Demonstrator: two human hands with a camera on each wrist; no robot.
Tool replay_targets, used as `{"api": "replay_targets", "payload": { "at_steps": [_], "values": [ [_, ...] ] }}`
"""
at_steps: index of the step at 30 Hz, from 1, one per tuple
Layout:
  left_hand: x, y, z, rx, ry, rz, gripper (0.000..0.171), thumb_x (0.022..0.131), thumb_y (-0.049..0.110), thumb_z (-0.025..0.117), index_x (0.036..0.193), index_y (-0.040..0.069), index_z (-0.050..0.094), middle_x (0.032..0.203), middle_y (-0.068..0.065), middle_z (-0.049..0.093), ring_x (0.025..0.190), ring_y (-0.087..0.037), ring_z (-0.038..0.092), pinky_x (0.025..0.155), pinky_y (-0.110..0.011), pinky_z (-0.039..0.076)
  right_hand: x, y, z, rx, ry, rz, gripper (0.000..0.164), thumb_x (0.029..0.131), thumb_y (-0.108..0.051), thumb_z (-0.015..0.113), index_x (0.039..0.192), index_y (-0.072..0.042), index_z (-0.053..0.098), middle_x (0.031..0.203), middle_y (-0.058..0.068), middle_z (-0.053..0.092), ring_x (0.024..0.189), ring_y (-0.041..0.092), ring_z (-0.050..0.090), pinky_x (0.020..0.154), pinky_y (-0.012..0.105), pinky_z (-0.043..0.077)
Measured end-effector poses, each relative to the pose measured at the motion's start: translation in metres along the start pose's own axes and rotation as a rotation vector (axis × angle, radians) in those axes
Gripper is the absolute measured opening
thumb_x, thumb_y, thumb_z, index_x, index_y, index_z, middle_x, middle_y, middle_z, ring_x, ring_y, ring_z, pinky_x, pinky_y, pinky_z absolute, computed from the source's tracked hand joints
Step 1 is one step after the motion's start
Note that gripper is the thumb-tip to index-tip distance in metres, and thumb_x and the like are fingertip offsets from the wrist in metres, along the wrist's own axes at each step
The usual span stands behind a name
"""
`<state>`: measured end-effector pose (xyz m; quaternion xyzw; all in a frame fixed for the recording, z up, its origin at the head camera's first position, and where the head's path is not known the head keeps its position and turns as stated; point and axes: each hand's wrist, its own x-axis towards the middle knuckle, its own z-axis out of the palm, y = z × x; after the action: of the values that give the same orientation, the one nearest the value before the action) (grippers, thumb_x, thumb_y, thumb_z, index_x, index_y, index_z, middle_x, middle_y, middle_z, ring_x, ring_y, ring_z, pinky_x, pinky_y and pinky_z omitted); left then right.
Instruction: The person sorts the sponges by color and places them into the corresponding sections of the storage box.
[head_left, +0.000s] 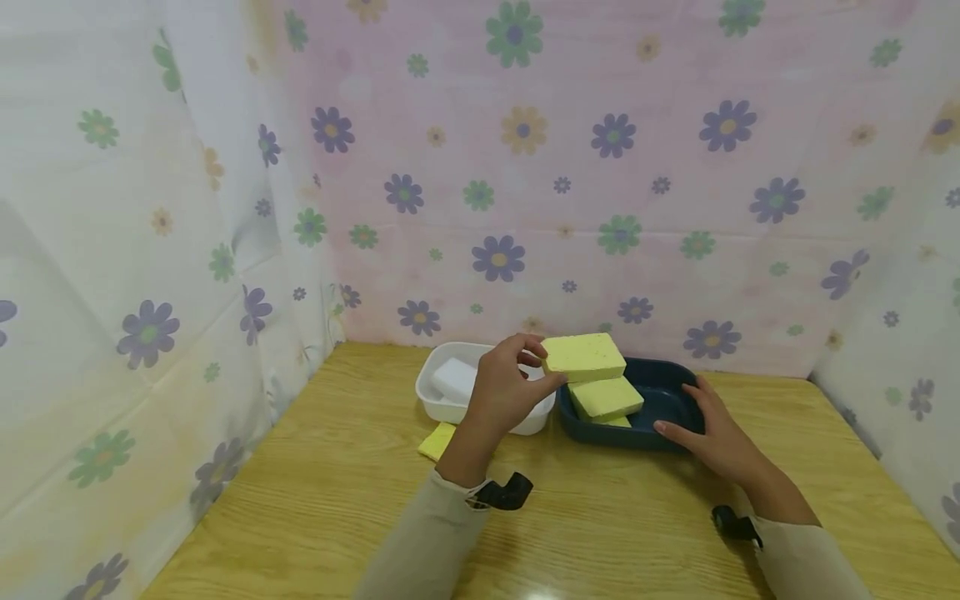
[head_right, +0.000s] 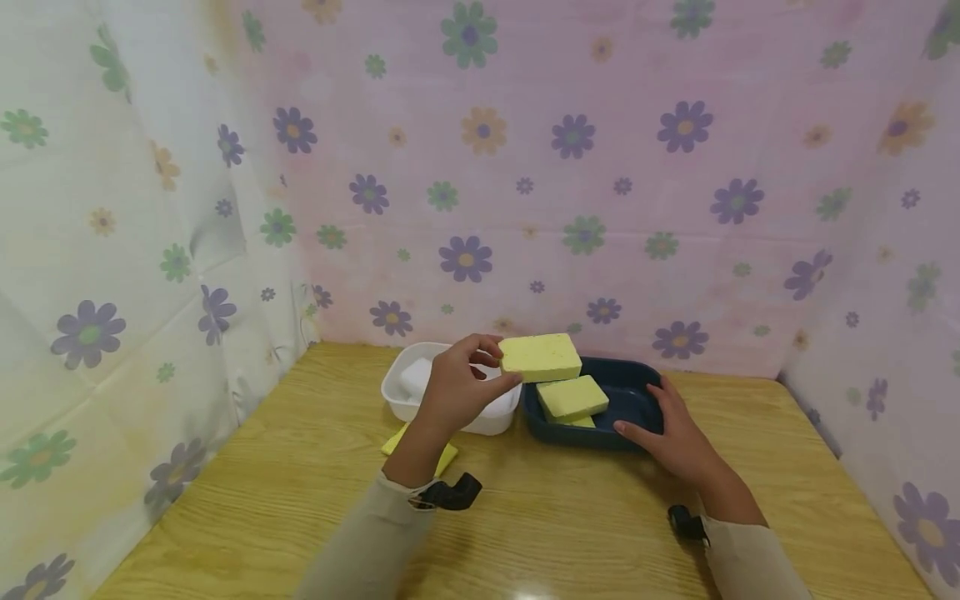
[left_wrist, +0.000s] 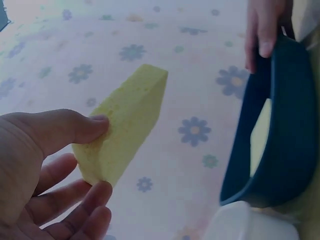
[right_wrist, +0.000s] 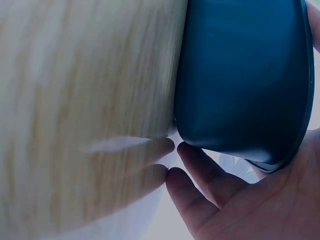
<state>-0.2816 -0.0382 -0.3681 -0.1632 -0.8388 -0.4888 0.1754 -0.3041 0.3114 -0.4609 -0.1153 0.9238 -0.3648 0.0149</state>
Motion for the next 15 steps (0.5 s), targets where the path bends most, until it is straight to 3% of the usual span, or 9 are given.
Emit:
{"api": "replay_targets", "payload": {
  "at_steps": [6,15],
  "values": [
    [0.002,-0.009,0.019,-0.016,0.004,-0.035,0.028,0.085,0.030,0.088,0.096,0.018,0.066,0.132,0.006,0.069,0.102,-0.013,0.070,0.081,-0.026,0.058,0.001,0.000,-0.001,0.011,-0.002,-0.016,0.103,0.098,-0.055,0.065,0.166,-0.003,0.007,0.171,0.018,-0.020,0.153,0.058,-0.003,0.106,0.084,0.015],
    [-0.003,-0.017,0.038,-0.002,-0.031,-0.104,0.029,0.086,0.033,0.087,0.095,0.015,0.066,0.131,0.002,0.069,0.101,-0.026,0.072,0.078,-0.028,0.058,0.003,0.006,0.001,-0.003,-0.004,-0.006,0.104,0.098,-0.057,0.064,0.166,-0.005,0.006,0.172,0.017,-0.019,0.153,0.058,-0.002,0.106,0.084,0.017]
  ]
}}
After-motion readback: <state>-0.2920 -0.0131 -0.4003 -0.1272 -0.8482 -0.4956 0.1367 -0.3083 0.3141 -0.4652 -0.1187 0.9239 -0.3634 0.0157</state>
